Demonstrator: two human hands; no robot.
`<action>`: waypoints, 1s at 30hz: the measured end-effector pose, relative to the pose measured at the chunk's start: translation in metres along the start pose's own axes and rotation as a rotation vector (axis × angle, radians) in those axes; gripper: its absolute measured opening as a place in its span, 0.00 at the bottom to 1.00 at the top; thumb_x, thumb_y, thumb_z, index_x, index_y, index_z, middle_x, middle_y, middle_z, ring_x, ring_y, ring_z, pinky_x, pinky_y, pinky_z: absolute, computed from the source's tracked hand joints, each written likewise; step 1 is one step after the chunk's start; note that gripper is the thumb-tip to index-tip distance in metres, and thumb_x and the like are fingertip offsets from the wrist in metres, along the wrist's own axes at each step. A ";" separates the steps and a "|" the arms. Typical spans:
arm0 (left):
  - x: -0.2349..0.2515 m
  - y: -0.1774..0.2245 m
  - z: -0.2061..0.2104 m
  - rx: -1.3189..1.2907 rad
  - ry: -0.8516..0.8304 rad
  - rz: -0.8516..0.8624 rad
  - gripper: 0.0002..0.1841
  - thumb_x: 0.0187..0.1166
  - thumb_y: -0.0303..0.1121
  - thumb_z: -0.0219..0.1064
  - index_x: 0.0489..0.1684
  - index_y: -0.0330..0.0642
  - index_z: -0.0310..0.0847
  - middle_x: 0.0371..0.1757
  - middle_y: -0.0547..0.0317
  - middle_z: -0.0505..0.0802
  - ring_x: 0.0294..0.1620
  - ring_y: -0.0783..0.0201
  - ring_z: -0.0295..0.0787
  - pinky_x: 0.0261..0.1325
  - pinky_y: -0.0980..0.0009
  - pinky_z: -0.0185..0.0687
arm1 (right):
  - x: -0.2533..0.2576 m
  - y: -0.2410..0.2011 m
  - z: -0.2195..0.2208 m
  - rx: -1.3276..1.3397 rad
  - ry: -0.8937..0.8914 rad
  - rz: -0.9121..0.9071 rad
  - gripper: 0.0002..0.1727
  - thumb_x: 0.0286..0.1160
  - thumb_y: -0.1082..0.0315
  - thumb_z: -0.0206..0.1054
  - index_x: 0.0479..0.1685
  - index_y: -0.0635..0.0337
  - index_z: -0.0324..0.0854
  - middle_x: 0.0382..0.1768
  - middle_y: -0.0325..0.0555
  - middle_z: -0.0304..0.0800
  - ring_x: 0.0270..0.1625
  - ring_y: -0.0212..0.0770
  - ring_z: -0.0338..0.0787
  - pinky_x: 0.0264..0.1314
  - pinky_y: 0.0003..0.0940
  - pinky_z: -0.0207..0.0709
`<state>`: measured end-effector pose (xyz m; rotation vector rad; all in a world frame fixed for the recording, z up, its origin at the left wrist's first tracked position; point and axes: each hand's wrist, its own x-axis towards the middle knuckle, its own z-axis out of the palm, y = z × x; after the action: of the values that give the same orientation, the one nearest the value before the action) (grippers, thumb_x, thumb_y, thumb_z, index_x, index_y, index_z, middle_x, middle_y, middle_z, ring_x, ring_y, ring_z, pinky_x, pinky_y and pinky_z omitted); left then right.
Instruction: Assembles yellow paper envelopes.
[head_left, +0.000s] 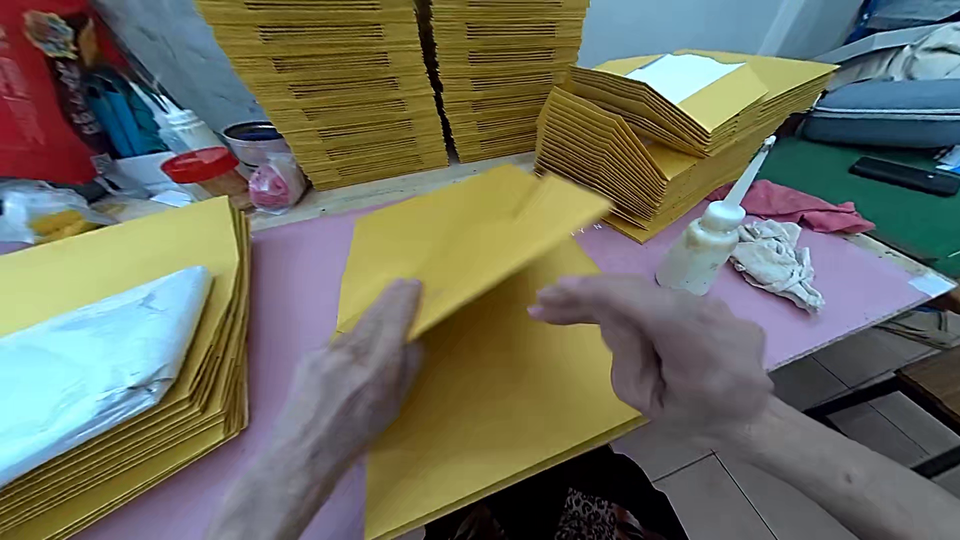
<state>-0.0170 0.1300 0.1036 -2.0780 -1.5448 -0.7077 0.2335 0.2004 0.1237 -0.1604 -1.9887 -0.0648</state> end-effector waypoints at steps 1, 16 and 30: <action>0.001 -0.007 -0.012 0.026 0.083 -0.059 0.23 0.80 0.28 0.51 0.68 0.22 0.79 0.29 0.35 0.91 0.16 0.43 0.85 0.17 0.49 0.74 | -0.001 -0.002 0.007 0.068 0.019 0.160 0.10 0.84 0.80 0.55 0.51 0.76 0.81 0.45 0.57 0.94 0.49 0.34 0.97 0.53 0.22 0.89; 0.023 0.131 0.003 -1.209 1.150 -1.044 0.17 0.92 0.32 0.38 0.42 0.50 0.76 0.34 0.76 0.93 0.41 0.78 0.95 0.47 0.76 0.93 | 0.048 -0.014 0.052 0.914 0.090 1.471 0.17 0.76 0.59 0.74 0.58 0.57 0.82 0.34 0.44 0.95 0.32 0.37 0.95 0.33 0.33 0.91; -0.008 0.174 -0.024 -2.344 -0.226 -1.467 0.21 0.93 0.31 0.36 0.64 0.26 0.72 0.53 0.46 0.93 0.54 0.59 0.94 0.64 0.66 0.86 | -0.036 0.046 -0.021 -0.246 -0.510 0.688 0.37 0.68 0.69 0.80 0.75 0.79 0.71 0.75 0.78 0.72 0.64 0.73 0.85 0.63 0.65 0.79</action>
<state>0.1453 0.0626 0.1078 0.1203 0.6509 1.2391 0.2737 0.2402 0.0978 -1.1000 -2.3111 0.1948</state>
